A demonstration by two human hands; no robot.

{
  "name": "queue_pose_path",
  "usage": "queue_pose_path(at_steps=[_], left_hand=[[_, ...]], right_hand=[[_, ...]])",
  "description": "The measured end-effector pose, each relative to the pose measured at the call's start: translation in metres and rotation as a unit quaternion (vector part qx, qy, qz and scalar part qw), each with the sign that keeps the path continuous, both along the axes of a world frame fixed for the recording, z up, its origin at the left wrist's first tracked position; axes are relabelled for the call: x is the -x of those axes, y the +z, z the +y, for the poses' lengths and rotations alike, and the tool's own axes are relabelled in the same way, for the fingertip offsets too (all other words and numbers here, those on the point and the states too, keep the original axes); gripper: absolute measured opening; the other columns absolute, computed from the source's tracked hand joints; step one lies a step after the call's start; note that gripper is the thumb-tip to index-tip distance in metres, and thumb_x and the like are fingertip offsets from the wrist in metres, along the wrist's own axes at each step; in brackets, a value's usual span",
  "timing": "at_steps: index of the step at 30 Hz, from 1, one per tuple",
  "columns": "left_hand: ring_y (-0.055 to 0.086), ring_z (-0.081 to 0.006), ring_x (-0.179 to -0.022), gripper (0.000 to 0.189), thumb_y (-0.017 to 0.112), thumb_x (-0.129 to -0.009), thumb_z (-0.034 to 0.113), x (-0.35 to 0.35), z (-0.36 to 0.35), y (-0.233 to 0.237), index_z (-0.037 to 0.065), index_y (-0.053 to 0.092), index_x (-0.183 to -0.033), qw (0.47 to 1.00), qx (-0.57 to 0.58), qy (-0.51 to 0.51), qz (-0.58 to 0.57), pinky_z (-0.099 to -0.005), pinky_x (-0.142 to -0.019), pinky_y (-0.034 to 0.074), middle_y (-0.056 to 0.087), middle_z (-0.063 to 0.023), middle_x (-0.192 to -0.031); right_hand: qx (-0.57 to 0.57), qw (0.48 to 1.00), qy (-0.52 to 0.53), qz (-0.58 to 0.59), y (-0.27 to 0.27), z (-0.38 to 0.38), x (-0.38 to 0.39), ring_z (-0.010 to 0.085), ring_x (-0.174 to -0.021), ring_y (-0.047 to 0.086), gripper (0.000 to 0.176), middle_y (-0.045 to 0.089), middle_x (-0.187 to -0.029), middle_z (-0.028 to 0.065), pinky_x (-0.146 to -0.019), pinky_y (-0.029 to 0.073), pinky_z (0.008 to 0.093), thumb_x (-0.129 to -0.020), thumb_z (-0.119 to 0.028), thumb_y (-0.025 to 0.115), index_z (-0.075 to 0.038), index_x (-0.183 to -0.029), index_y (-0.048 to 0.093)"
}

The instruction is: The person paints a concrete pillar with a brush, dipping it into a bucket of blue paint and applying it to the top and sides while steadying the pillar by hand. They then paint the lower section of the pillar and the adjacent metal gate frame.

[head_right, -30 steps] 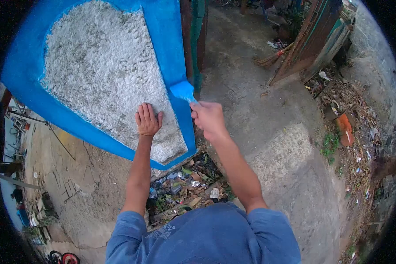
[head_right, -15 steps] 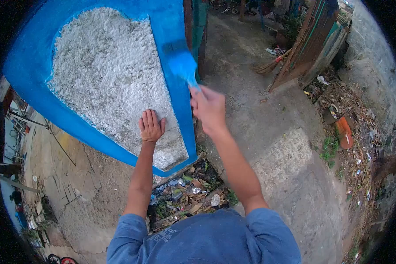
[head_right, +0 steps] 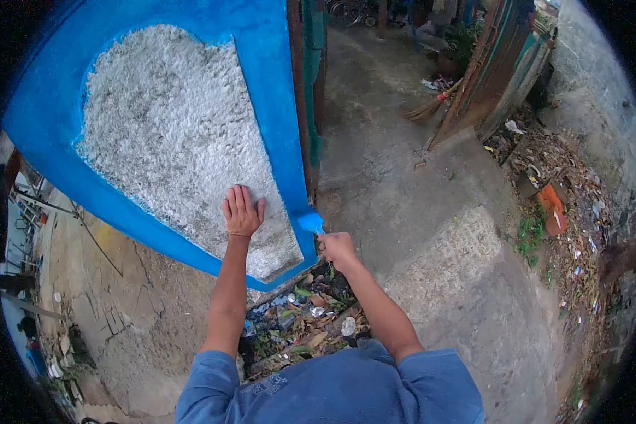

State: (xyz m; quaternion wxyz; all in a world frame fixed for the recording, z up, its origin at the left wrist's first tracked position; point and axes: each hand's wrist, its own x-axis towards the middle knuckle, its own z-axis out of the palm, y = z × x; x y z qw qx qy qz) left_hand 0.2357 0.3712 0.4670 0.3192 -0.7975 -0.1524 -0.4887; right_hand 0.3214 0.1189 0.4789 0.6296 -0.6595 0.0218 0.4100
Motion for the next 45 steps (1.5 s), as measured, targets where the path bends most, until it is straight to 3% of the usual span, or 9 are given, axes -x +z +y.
queue_pose_path(at_steps=[4, 16, 18, 19, 21, 25, 33, 41, 45], left_hand=[[0.047, -0.028, -0.121, 0.053, 0.05, -0.089, 0.043, 0.0, -0.003, 0.001, 0.001, 0.056, -0.12, 1.0, 0.017, 0.01, -0.009, -0.0434, -0.108, 0.02, 0.052, -0.0133, -0.129], [0.043, -0.0316, -0.124, 0.057, 0.051, -0.089, 0.042, 0.001, 0.0, 0.002, -0.003, 0.051, -0.124, 1.0, 0.01, -0.02, -0.006, -0.0439, -0.107, 0.022, 0.048, -0.017, -0.133], [0.043, -0.0308, -0.125, 0.057, 0.051, -0.089, 0.041, 0.0, 0.001, 0.002, -0.003, 0.051, -0.125, 0.999, 0.017, -0.028, -0.01, -0.0436, -0.107, 0.022, 0.048, -0.0166, -0.133], [0.042, -0.0301, -0.126, 0.057, 0.051, -0.089, 0.041, 0.0, 0.0, 0.002, -0.003, 0.051, -0.125, 0.999, 0.025, -0.031, -0.008, -0.0433, -0.107, 0.022, 0.048, -0.0162, -0.133], [0.042, -0.0297, -0.126, 0.057, 0.051, -0.09, 0.041, 0.001, -0.002, 0.002, -0.003, 0.051, -0.125, 0.999, 0.026, -0.03, -0.01, -0.0432, -0.108, 0.021, 0.048, -0.016, -0.133], [0.043, -0.0294, -0.126, 0.055, 0.051, -0.09, 0.04, 0.001, -0.001, 0.004, -0.002, 0.052, -0.125, 0.999, 0.021, -0.032, -0.01, -0.0435, -0.109, 0.02, 0.048, -0.0161, -0.134], [0.043, -0.0309, -0.126, 0.057, 0.049, -0.089, 0.043, -0.001, -0.001, 0.002, -0.003, 0.053, -0.123, 1.0, 0.014, -0.008, -0.006, -0.0445, -0.109, 0.02, 0.048, -0.0175, -0.132], [0.04, -0.0332, -0.128, 0.058, 0.053, -0.086, 0.038, 0.001, -0.021, 0.011, -0.004, 0.048, -0.126, 0.998, 0.042, -0.008, -0.055, -0.049, -0.109, 0.019, 0.047, -0.0193, -0.133], [0.038, -0.0357, -0.129, 0.063, 0.053, -0.086, 0.035, -0.001, -0.03, 0.068, -0.006, 0.038, -0.132, 0.99, 0.049, -0.007, -0.135, -0.0522, -0.109, 0.017, 0.039, -0.0206, -0.138]], right_hand=[[-0.048, 0.996, 0.022, 0.069, 0.022, 0.017, -0.01, 0.0064, -0.044, 0.037, 0.012, 0.05, -0.062, 0.0021, -0.037, 0.024, 0.0231, -0.085, -0.008, 0.058, 0.002, -0.086, 0.062], [-0.179, 0.932, 0.013, -0.316, 0.253, -0.009, 0.005, 0.0058, -0.047, 0.043, 0.013, 0.052, -0.06, 0.0012, -0.041, 0.031, 0.0225, -0.087, -0.011, 0.057, -0.001, -0.084, 0.065], [-0.045, 0.733, -0.049, -0.677, 0.277, -0.011, 0.005, 0.0105, -0.046, 0.047, 0.014, 0.052, -0.059, 0.0056, -0.042, 0.035, 0.0269, -0.085, -0.011, 0.06, -0.001, -0.094, 0.065], [-0.042, 0.73, -0.05, -0.681, 0.283, -0.007, 0.0, 0.0105, -0.046, 0.047, 0.014, 0.052, -0.059, 0.0056, -0.042, 0.035, 0.0269, -0.085, -0.011, 0.06, -0.001, -0.094, 0.065], [0.015, 0.467, -0.091, -0.88, 0.288, 0.0, -0.004, 0.0177, -0.049, 0.054, 0.028, 0.053, -0.064, 0.0099, -0.043, 0.041, 0.0316, -0.082, -0.012, 0.061, -0.002, -0.108, 0.06], [0.261, 0.357, 0.068, -0.894, 0.229, 0.009, -0.005, 0.0208, -0.054, 0.058, 0.054, 0.052, -0.075, 0.0108, -0.043, 0.046, 0.0315, -0.078, -0.013, 0.056, 0.003, -0.127, 0.045], [0.249, 0.289, 0.246, -0.891, 0.146, -0.009, -0.011, 0.0146, -0.05, 0.057, 0.048, 0.054, -0.067, 0.0086, -0.04, 0.044, 0.025, -0.073, -0.01, 0.057, 0.009, -0.118, 0.053], [0.134, 0.205, 0.312, -0.918, 0.214, -0.026, -0.09, 0.0162, -0.048, 0.055, 0.026, 0.052, -0.06, 0.0035, -0.039, 0.041, 0.0299, -0.083, -0.018, 0.057, 0.003, -0.099, 0.057], [0.115, 0.168, 0.328, -0.923, 0.256, -0.002, -0.107, 0.0158, -0.049, 0.055, 0.017, 0.054, -0.06, 0.0036, -0.04, 0.041, 0.0302, -0.082, -0.018, 0.058, -0.001, -0.087, 0.057]])
